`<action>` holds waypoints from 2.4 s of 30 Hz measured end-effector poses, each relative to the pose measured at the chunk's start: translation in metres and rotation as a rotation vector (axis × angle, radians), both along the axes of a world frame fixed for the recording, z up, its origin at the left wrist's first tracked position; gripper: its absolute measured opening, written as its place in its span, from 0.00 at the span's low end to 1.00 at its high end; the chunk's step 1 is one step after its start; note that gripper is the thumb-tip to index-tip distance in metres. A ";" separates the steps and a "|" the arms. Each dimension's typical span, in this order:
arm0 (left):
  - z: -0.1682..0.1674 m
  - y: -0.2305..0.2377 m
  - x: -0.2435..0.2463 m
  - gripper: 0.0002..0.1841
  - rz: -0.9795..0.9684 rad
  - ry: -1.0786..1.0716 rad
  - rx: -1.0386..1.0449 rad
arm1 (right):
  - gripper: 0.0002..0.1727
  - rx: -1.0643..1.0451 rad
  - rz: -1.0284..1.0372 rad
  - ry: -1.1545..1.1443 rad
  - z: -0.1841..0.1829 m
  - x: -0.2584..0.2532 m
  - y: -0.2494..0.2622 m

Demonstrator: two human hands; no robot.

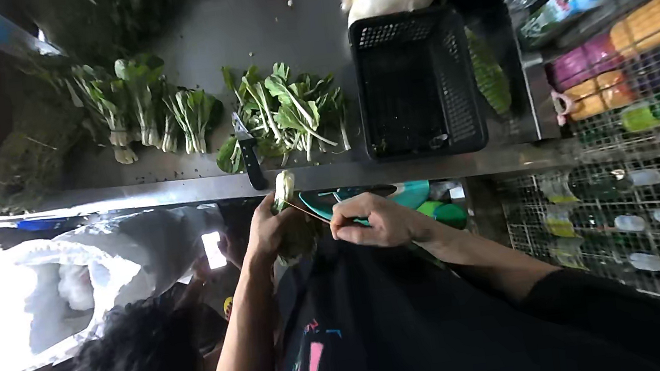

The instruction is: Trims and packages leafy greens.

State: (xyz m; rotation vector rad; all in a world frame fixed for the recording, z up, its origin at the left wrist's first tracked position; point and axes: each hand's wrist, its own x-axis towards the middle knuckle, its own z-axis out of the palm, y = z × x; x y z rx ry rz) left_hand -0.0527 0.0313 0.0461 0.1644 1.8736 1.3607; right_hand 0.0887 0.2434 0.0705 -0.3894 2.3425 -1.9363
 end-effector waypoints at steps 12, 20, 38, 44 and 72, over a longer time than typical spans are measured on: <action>0.045 -0.005 -0.006 0.23 -0.696 0.439 -0.271 | 0.14 -0.717 -0.235 -0.798 -0.039 -0.068 -0.007; 0.026 -0.016 0.003 0.24 -0.571 0.273 -0.614 | 0.19 0.221 -0.052 -0.319 0.027 -0.052 -0.039; 0.026 -0.061 -0.089 0.31 -0.065 0.515 -0.310 | 0.21 0.357 -0.288 -0.616 -0.016 -0.066 -0.006; 0.044 -0.092 -0.146 0.34 0.124 0.526 0.033 | 0.29 0.488 -0.454 -0.581 -0.074 -0.136 -0.055; -0.052 -0.112 -0.297 0.27 0.590 0.345 0.227 | 0.25 -0.397 -1.176 -0.541 -0.028 -0.055 0.009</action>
